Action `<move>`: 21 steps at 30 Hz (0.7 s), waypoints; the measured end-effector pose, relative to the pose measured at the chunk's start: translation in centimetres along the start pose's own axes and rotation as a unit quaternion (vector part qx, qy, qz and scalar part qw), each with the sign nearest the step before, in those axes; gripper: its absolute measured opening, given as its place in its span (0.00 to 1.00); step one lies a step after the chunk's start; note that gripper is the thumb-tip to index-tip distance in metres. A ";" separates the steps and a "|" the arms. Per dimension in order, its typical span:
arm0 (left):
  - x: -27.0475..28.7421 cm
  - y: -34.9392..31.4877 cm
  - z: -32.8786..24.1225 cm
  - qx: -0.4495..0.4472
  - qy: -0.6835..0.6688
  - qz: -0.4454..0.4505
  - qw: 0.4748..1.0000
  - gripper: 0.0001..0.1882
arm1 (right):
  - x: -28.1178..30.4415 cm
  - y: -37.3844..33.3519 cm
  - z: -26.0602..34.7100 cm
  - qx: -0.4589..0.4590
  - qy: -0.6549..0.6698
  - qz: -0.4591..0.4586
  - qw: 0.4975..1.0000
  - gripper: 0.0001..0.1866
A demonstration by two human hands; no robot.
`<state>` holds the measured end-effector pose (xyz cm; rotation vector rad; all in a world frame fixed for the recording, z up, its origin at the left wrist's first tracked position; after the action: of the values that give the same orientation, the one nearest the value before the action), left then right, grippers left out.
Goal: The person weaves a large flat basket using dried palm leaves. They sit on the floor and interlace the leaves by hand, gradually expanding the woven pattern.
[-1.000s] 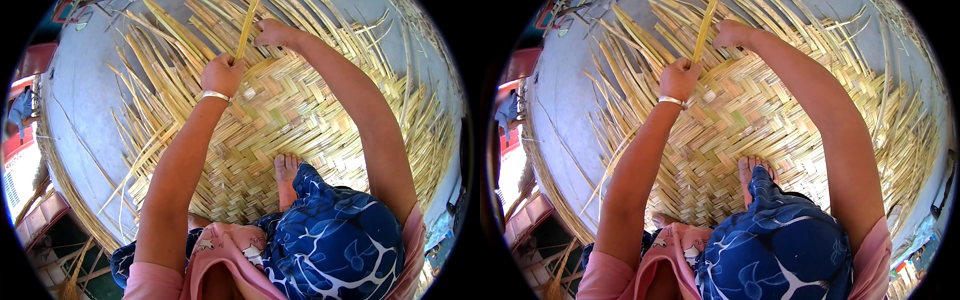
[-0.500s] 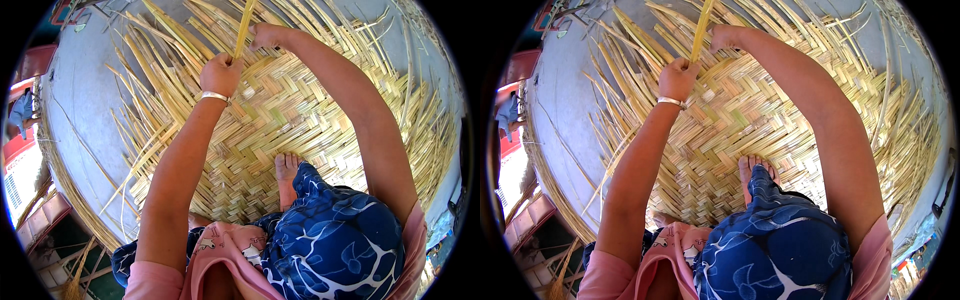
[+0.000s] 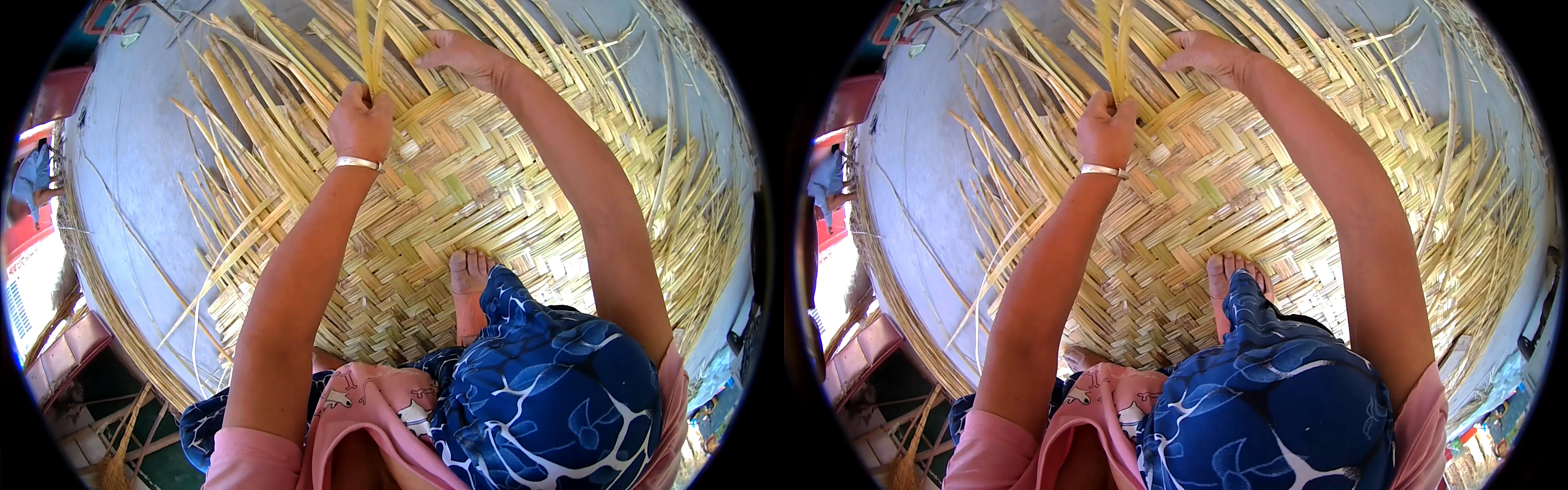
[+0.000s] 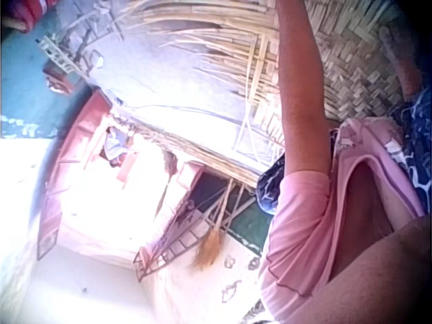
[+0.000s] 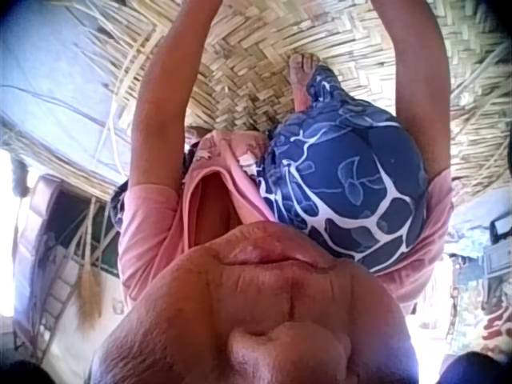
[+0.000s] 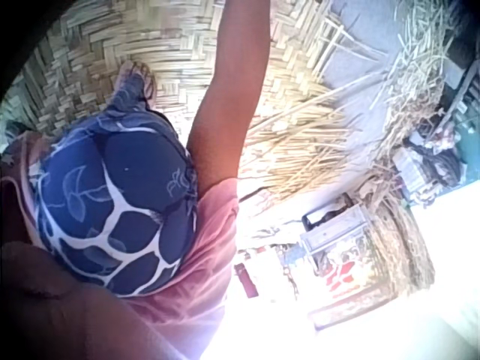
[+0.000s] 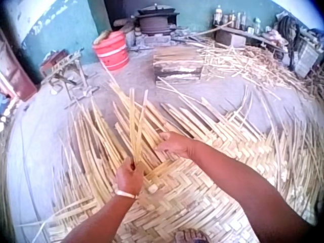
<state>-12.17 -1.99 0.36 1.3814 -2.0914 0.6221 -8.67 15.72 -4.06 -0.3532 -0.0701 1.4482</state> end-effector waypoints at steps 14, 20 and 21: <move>-1.3 1.4 0.6 -0.041 0.026 0.045 0.998 0.12 | 0.3 0.2 0.5 0.021 0.008 -0.013 1.000 0.21; -0.5 0.1 1.9 0.013 -0.151 -0.020 0.988 0.12 | 0.9 1.0 -1.1 0.007 0.007 -0.042 0.999 0.24; -0.6 0.1 1.6 0.018 -0.123 -0.011 0.992 0.12 | 1.4 1.2 -1.4 0.010 -0.007 -0.070 0.997 0.25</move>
<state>-12.39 -2.54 -1.27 1.5674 -2.2624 0.5034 -9.27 16.93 -5.97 -0.3157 -0.0887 1.3115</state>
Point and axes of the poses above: each hand's wrist, its own y-axis towards the middle knuckle, its own x-axis out of the back of the hand, z = x × y, the point moved 10 cm from there along y, towards the middle knuckle, and after that the axes turned 1 degree about y, right-handed, at the moved point
